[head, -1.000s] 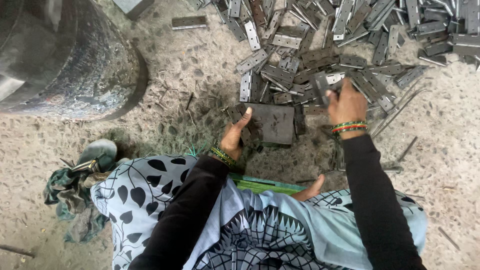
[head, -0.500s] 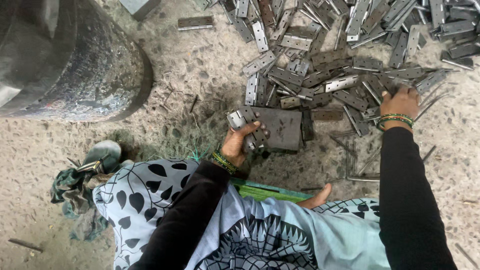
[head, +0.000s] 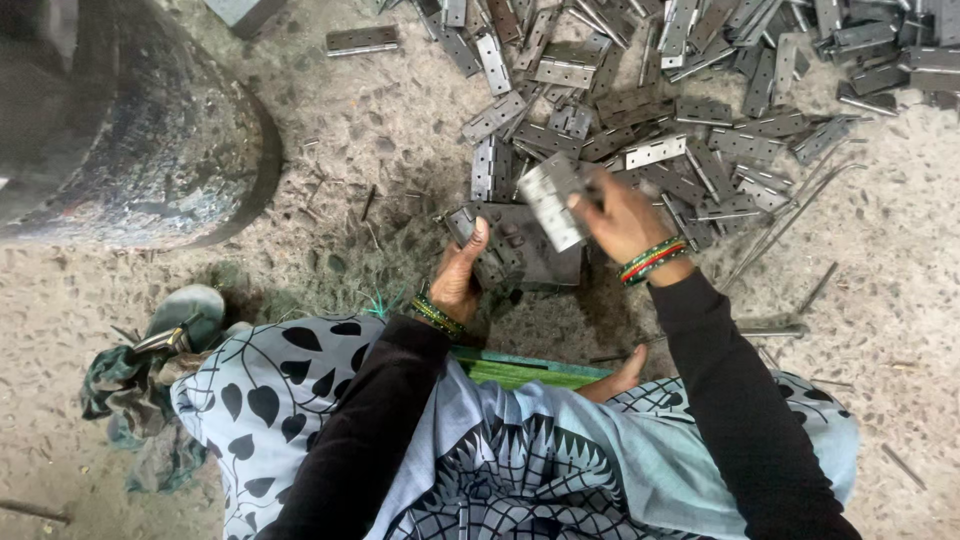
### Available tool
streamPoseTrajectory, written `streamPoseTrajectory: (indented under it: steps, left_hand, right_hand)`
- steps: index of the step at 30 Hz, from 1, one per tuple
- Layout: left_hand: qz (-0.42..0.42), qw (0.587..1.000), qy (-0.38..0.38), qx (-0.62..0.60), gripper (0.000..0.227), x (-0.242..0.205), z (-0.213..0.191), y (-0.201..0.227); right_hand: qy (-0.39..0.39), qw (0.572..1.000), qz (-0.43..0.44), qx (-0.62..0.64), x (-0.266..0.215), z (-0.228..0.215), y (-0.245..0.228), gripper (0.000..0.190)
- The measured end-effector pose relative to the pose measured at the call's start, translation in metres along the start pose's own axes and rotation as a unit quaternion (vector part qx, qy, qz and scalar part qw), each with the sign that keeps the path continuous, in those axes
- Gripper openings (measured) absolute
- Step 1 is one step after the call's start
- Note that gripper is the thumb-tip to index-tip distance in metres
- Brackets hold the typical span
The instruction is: The person sits on the floor and repeatedly picks up small metal plates and rods, inserts the rods into the plates, and places the assembled units into a nearby bucket. The person works continuously with a large pile of parts on the floor.
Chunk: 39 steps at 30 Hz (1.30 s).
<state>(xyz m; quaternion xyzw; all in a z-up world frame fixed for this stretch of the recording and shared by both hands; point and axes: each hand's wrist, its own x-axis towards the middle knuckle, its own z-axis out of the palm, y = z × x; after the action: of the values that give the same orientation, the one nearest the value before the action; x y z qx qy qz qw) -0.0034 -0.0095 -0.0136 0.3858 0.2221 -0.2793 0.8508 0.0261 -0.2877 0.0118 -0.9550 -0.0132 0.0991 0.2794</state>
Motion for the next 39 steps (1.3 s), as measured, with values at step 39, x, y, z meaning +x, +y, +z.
streamPoseTrajectory:
  steps: [39]
  left_hand:
    - [0.056, 0.991, 0.047, -0.116, 0.018, 0.004, -0.006, 0.004]
  right_hand:
    - [0.091, 0.972, -0.064, -0.206, -0.059, 0.062, -0.038, 0.047]
